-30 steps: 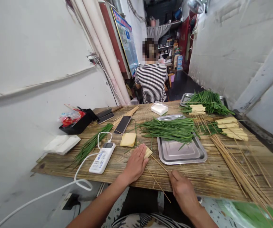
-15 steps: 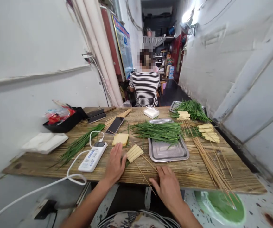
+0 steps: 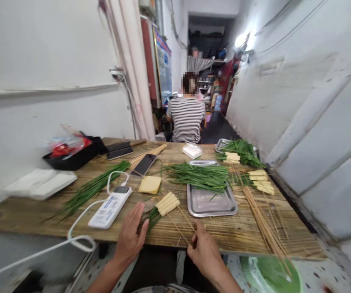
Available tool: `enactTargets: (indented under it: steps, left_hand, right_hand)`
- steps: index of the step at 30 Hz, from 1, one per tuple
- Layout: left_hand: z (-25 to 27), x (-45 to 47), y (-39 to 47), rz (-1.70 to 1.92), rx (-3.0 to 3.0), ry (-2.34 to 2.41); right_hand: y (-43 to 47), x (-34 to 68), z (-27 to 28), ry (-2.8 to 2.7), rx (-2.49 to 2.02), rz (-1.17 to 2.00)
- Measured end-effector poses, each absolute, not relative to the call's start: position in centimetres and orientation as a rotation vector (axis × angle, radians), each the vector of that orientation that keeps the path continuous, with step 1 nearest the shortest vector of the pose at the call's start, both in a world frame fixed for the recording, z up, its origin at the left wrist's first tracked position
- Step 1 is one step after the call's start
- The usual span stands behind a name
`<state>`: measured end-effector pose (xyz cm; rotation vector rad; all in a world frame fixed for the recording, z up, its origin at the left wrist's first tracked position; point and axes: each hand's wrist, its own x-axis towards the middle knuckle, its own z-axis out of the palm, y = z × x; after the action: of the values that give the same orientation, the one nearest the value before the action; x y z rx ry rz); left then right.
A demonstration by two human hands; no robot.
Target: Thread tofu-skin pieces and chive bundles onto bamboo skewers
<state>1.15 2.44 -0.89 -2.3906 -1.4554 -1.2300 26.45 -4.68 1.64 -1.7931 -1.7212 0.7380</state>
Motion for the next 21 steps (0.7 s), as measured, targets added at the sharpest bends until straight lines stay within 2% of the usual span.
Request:
enactTargets:
  steps: [5, 9, 16, 21]
  left_hand:
    - [-1.8, 0.7, 2.9, -1.307, -2.349, -1.449]
    - [-2.2, 0.6, 3.1, -1.298, -2.344, -1.466]
    - [-2.1, 0.0, 2.8, -1.263, -2.401, -1.541]
    - [-2.4, -0.5, 3.1, -1.227, -2.464, -1.492]
  right_hand:
    - [-3.7, 27.3, 2.7, -1.144, -1.430, 1.730]
    - [-4.3, 27.6, 3.3, -0.915, -1.073, 2.045]
    - [-6.1, 29.7, 4.3, -0.964, -0.815, 2.017]
    - [-4.1, 34.6, 8.6, -0.941, -0.956, 1.701]
